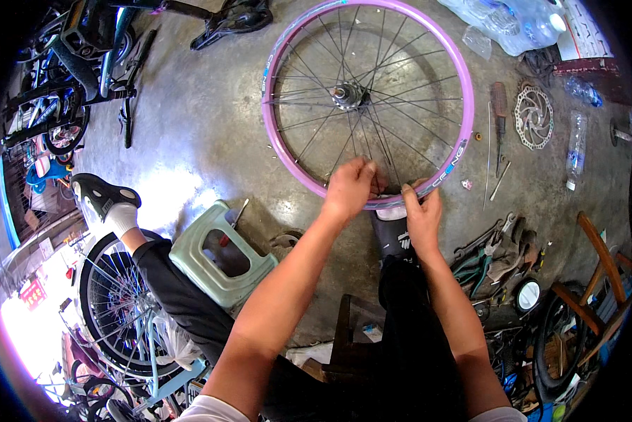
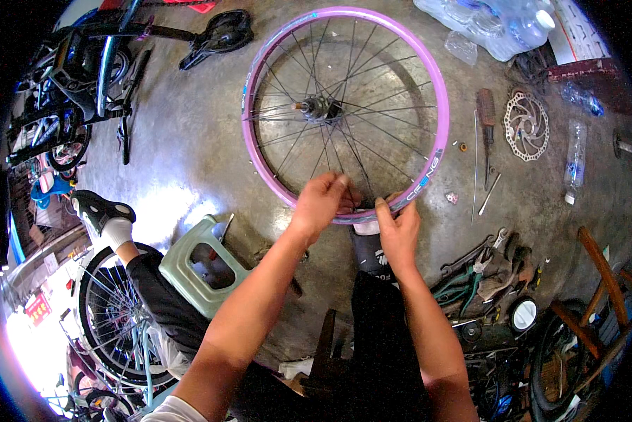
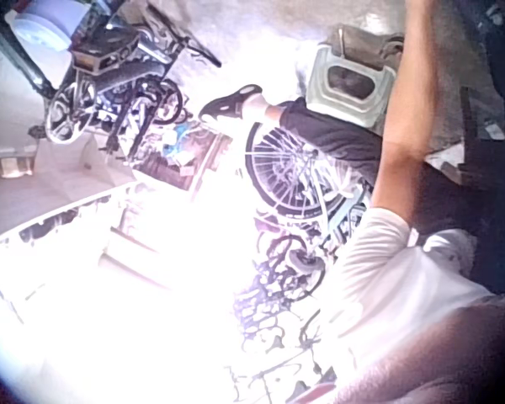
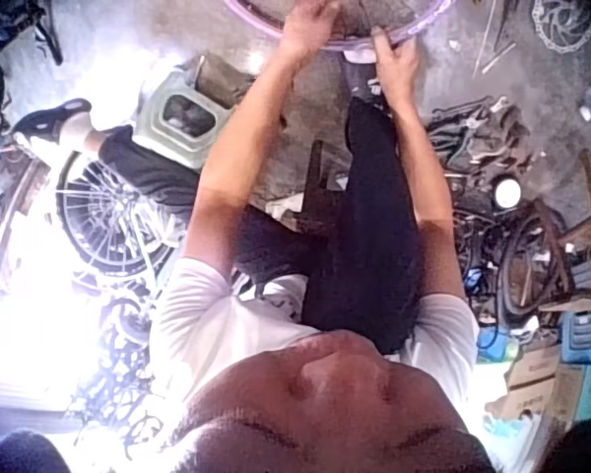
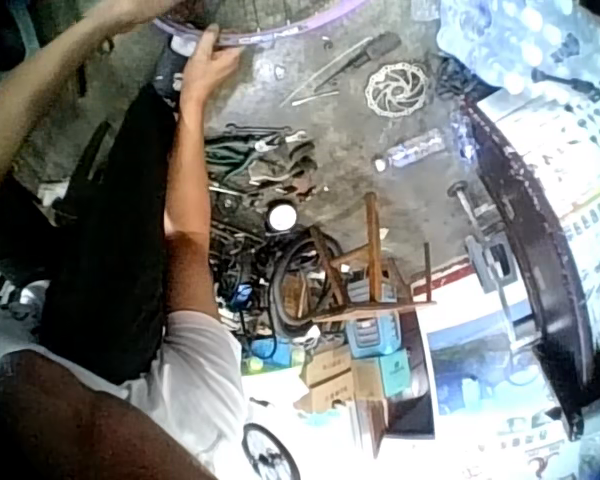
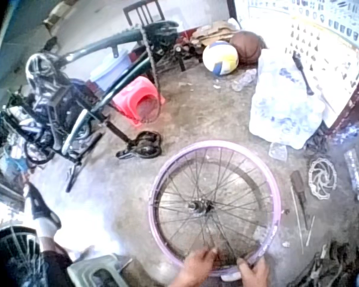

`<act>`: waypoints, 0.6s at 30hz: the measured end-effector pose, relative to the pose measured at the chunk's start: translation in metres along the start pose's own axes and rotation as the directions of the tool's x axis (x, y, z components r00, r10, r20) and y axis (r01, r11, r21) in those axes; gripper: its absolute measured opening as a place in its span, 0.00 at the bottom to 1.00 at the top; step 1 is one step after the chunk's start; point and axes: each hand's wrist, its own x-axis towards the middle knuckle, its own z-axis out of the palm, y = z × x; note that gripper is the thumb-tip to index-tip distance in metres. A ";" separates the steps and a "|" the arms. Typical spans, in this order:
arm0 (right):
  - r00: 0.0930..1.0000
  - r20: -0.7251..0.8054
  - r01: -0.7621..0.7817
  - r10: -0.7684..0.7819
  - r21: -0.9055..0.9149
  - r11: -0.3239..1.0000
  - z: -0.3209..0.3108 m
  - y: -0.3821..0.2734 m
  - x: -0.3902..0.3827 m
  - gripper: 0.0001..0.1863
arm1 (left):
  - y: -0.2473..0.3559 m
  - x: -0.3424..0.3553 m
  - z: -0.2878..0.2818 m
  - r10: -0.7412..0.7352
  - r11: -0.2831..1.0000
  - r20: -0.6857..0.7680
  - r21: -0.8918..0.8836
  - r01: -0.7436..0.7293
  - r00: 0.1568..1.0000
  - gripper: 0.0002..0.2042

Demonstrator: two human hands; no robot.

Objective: The person adjusts the spokes on a bicycle wheel by hand, working around the rim while seated on a stool.

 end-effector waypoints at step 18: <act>0.997 0.071 -0.038 0.037 0.006 0.999 -0.001 -0.014 -0.003 0.10 | -0.007 0.009 0.030 -0.073 0.993 -0.261 -0.107 0.046 0.963 0.12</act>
